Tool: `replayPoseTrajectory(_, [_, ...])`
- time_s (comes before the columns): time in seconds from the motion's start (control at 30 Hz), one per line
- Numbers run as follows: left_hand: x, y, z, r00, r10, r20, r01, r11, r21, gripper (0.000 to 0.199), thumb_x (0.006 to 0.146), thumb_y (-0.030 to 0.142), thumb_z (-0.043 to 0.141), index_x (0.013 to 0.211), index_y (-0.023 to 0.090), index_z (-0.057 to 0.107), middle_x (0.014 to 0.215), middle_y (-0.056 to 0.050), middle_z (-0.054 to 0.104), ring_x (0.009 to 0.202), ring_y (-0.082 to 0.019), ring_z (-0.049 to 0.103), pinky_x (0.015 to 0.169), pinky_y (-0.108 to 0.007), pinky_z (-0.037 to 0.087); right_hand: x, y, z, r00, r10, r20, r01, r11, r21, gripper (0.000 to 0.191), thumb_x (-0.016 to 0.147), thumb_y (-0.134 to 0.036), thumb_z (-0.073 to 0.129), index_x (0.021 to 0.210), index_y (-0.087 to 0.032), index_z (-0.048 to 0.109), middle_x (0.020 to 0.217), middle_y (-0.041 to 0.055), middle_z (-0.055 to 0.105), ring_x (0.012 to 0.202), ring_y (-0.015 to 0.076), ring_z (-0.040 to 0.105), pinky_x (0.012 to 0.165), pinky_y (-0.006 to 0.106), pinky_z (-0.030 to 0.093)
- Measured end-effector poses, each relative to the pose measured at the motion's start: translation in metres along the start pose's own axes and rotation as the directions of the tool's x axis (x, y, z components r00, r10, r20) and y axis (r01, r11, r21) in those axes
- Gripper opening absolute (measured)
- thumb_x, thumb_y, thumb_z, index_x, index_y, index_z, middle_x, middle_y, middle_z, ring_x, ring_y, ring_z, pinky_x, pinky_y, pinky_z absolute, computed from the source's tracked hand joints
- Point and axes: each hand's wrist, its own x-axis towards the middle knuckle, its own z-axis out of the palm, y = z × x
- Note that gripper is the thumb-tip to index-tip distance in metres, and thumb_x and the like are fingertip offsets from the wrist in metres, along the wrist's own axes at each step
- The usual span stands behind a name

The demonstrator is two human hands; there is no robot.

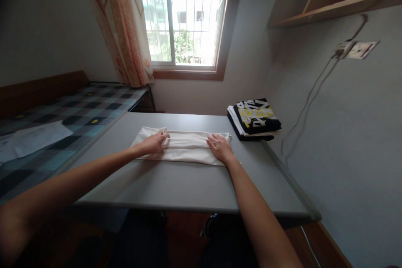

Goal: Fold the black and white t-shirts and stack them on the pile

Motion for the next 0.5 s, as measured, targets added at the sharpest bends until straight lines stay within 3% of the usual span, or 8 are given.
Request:
replayPoseTrajectory(0.17, [-0.007, 0.001, -0.002, 0.997, -0.035, -0.066, 0.033, 0.999, -0.022, 0.029, 0.082, 0.017, 0.054, 0.109, 0.02, 0.062, 0.112, -0.011, 0.059, 0.088, -0.024, 0.064, 0.078, -0.032, 0.047, 0.0, 0.0, 0.0, 1.0, -0.005, -0.008, 0.005, 1.0, -0.005, 0.047, 0.099, -0.045, 0.033, 0.131, -0.026, 0.061, 0.142, 0.0085, 0.053, 0.134, 0.0257, 0.044, 0.109, 0.05, 0.034])
replayPoseTrajectory(0.33, [-0.005, -0.007, -0.013, 0.98, -0.114, -0.163, 0.105, 0.992, -0.064, 0.027, 0.081, 0.017, 0.054, 0.106, 0.019, 0.063, 0.102, -0.009, 0.061, 0.083, -0.022, 0.063, 0.073, -0.03, 0.045, 0.0, 0.0, 0.0, 1.0, -0.011, -0.005, 0.011, 1.0, -0.01, 0.048, 0.099, -0.046, 0.033, 0.132, -0.025, 0.06, 0.143, 0.0084, 0.053, 0.135, 0.0252, 0.043, 0.11, 0.048, 0.034])
replayPoseTrajectory(0.5, [-0.009, -0.01, -0.003, 0.998, 0.005, -0.062, -0.011, 0.995, -0.101, 0.031, 0.076, 0.016, 0.059, 0.106, 0.022, 0.064, 0.103, -0.008, 0.062, 0.081, -0.021, 0.063, 0.073, -0.029, 0.045, -0.001, 0.0, 0.0, 1.0, -0.008, -0.011, 0.007, 1.0, -0.011, 0.047, 0.099, -0.046, 0.033, 0.132, -0.027, 0.06, 0.143, 0.0071, 0.053, 0.134, 0.026, 0.044, 0.109, 0.05, 0.034])
